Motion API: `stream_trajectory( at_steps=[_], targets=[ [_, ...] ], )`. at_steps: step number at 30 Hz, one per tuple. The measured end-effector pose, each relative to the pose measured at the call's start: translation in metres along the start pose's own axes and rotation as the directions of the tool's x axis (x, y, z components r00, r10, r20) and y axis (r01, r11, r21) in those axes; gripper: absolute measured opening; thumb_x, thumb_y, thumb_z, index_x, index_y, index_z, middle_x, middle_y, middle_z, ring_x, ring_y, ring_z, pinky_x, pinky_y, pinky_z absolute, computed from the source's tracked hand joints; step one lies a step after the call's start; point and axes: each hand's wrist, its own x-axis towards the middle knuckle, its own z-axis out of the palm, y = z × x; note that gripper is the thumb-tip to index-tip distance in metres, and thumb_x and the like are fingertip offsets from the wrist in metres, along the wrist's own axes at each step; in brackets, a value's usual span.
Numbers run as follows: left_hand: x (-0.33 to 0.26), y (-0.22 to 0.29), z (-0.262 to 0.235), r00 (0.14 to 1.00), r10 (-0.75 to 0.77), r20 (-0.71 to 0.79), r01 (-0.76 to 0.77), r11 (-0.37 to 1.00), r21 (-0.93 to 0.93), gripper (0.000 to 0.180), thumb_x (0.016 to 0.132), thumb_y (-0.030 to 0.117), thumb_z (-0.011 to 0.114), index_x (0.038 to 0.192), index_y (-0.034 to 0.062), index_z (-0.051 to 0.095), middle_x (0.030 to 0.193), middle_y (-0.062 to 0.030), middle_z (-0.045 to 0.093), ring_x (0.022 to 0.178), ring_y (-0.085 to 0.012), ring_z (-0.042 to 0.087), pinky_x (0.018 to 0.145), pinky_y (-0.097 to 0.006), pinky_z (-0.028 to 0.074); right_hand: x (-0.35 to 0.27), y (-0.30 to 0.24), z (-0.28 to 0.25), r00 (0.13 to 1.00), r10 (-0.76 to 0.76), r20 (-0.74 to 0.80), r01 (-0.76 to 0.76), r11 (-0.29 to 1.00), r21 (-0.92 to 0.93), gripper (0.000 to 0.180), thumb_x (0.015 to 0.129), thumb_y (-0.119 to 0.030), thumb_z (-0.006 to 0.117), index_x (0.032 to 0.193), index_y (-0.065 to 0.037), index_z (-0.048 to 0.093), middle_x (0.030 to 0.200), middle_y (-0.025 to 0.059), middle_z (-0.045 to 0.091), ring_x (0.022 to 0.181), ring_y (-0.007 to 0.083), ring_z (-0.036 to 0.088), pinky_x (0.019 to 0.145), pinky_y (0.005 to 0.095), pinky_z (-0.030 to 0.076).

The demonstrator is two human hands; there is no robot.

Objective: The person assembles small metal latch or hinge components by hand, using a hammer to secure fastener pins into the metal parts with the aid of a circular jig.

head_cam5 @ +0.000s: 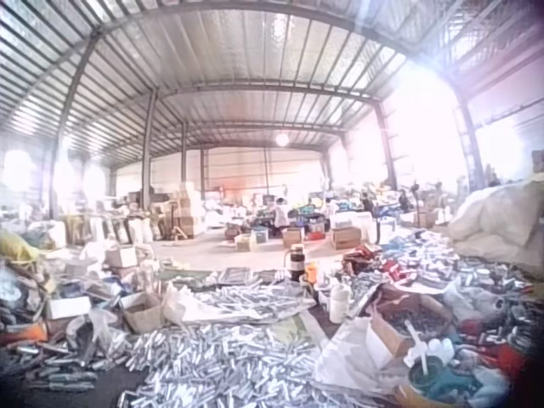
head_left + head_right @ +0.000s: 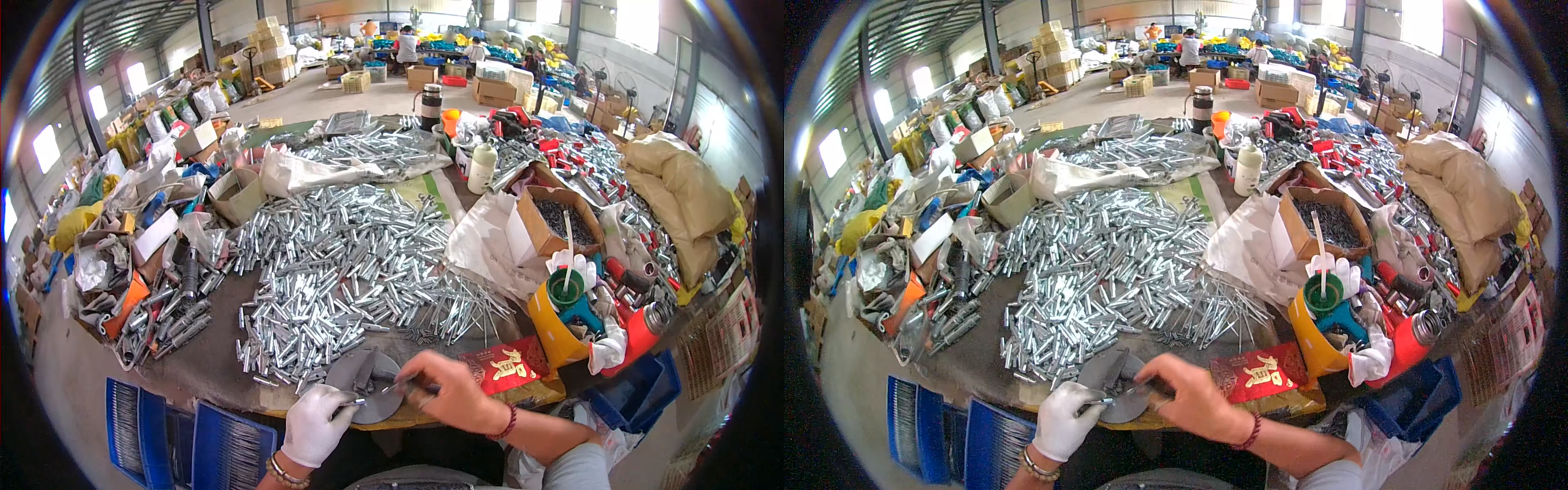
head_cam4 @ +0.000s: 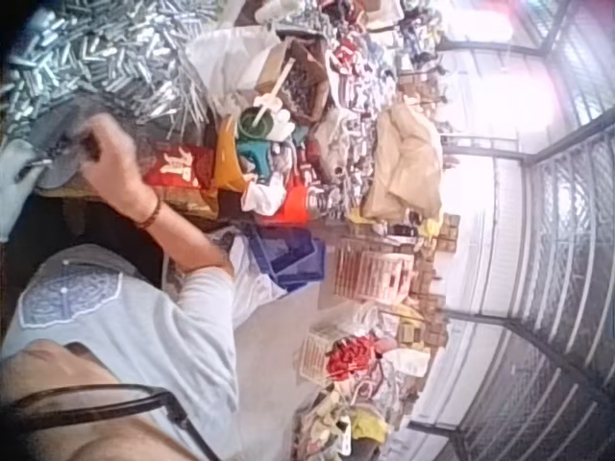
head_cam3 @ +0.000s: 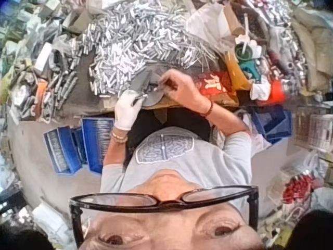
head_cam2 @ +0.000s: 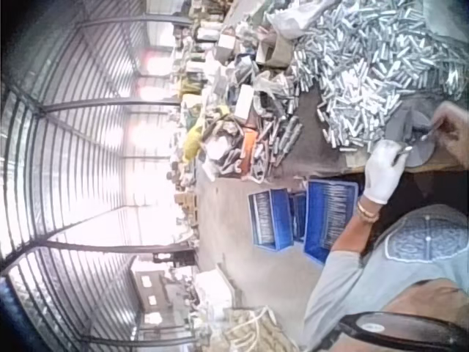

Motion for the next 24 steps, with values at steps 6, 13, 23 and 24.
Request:
stream_trajectory(
  at_steps=[6,13,23,24],
  targets=[
    [0.0,0.001,-0.01,0.998,-0.016,0.054,0.014,0.999,0.044,0.013,0.087,0.017,0.085,0.097,0.0105,0.081,0.095,-0.0088,0.073,0.089,-0.0299,0.072,0.079,-0.04,0.058,-0.008,0.0,0.021,0.987,0.005,0.159,0.029,0.977,-0.213,0.042,0.072,0.007,0.073,0.113,-0.002,0.07,0.11,0.0119,0.07,0.104,0.0331,0.072,0.087,0.0378,0.059],
    [-0.005,0.001,-0.01,0.998,-0.046,0.052,0.044,0.998,0.034,0.015,0.085,0.016,0.087,0.097,0.0087,0.081,0.096,-0.0105,0.071,0.091,-0.0309,0.071,0.08,-0.041,0.057,-0.014,0.0,0.032,0.965,-0.137,0.226,0.241,0.806,-0.54,0.028,0.077,-0.006,0.078,0.105,-0.01,0.076,0.098,0.0079,0.064,0.094,0.0287,0.071,0.079,0.042,0.06],
    [0.002,-0.01,-0.009,0.997,-0.052,0.06,0.053,0.998,-0.022,0.02,0.08,0.007,0.088,0.099,0.005,0.079,0.097,-0.012,0.069,0.093,-0.031,0.07,0.083,-0.041,0.055,-0.008,-0.005,0.03,0.957,-0.244,0.154,0.281,0.668,-0.689,0.01,0.08,-0.011,0.07,0.09,-0.011,0.073,0.091,0.0044,0.057,0.088,0.0239,0.063,0.077,0.039,0.052],
    [0.001,-0.01,-0.008,0.997,-0.055,0.054,0.057,0.998,-0.03,0.02,0.08,0.006,0.088,0.099,0.0052,0.08,0.097,-0.0117,0.07,0.093,-0.0304,0.07,0.083,-0.041,0.055,-0.009,-0.003,0.031,0.958,-0.25,0.139,0.275,0.673,-0.687,0.013,0.08,-0.012,0.07,0.093,-0.011,0.075,0.091,0.0038,0.057,0.088,0.0233,0.063,0.078,0.0386,0.051]
  ],
)
